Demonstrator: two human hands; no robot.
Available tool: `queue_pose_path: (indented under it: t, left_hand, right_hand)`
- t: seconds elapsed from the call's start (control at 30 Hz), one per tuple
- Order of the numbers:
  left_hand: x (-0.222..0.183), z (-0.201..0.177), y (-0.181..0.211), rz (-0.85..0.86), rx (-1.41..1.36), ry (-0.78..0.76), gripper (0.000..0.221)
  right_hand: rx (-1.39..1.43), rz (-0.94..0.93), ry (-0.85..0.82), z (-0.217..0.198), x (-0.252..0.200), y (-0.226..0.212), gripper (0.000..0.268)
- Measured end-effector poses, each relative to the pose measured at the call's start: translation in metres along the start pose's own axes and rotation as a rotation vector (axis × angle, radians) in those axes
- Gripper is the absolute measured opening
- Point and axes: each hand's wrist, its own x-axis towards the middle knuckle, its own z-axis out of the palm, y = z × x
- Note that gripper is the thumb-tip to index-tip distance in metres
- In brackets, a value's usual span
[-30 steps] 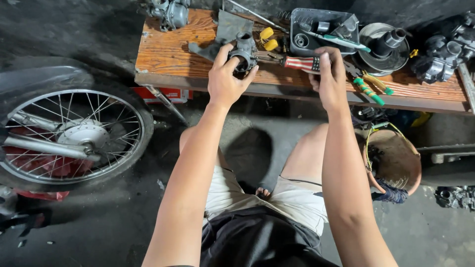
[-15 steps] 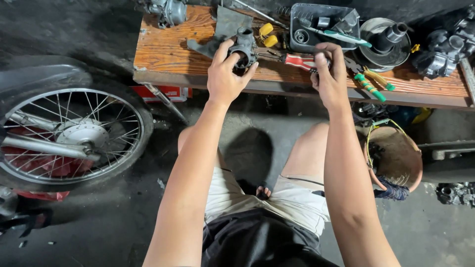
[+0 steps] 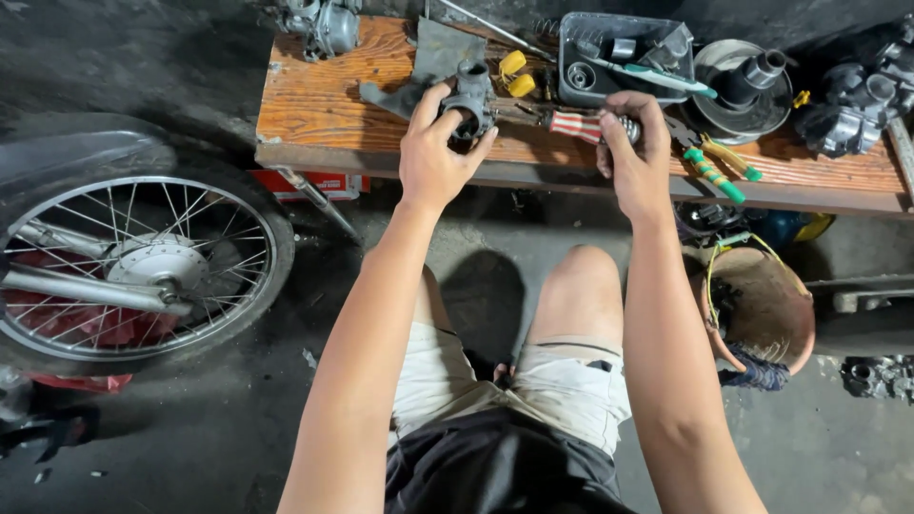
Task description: Reassembling a motorcycle carburetor by installing internal parts and fastening them with a screwdriver.
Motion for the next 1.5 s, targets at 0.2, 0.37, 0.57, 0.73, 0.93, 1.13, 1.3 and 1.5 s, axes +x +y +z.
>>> queue_pose_path:
  t: [0.2,0.37,0.57,0.73,0.93,1.13,1.3,1.5]
  left_hand:
    - [-0.004,0.018,-0.020,0.027,0.015,0.056,0.033]
    - [0.001,0.018,-0.017,0.072,0.075,0.093,0.033]
    - [0.005,0.020,-0.015,0.111,0.103,0.155,0.039]
    - [0.008,0.026,-0.020,0.123,0.112,0.199,0.042]
    - [0.010,0.015,-0.008,0.121,0.105,0.182,0.038]
    - [0.007,0.011,-0.006,0.120,0.065,0.165,0.032]
    - [0.000,0.008,-0.001,0.013,0.063,0.084,0.029]
    - [0.003,0.005,0.003,0.065,0.102,0.095,0.026]
  right_hand:
    - [-0.106,-0.145,0.022,-0.005,0.007,0.023,0.013]
    - [-0.151,-0.089,0.008,-0.009,0.009,0.028,0.015]
    - [-0.118,-0.037,0.008,-0.007,0.014,0.014,0.020]
    - [-0.085,-0.030,0.044,-0.009,0.016,0.022,0.028]
    - [-0.190,-0.029,0.100,-0.005,0.005,0.022,0.020]
    - [-0.165,-0.146,0.061,-0.006,0.003,0.017,0.042]
    - [-0.009,-0.012,0.040,0.007,-0.001,-0.001,0.019]
    - [-0.140,-0.077,0.023,-0.002,-0.004,0.008,0.043]
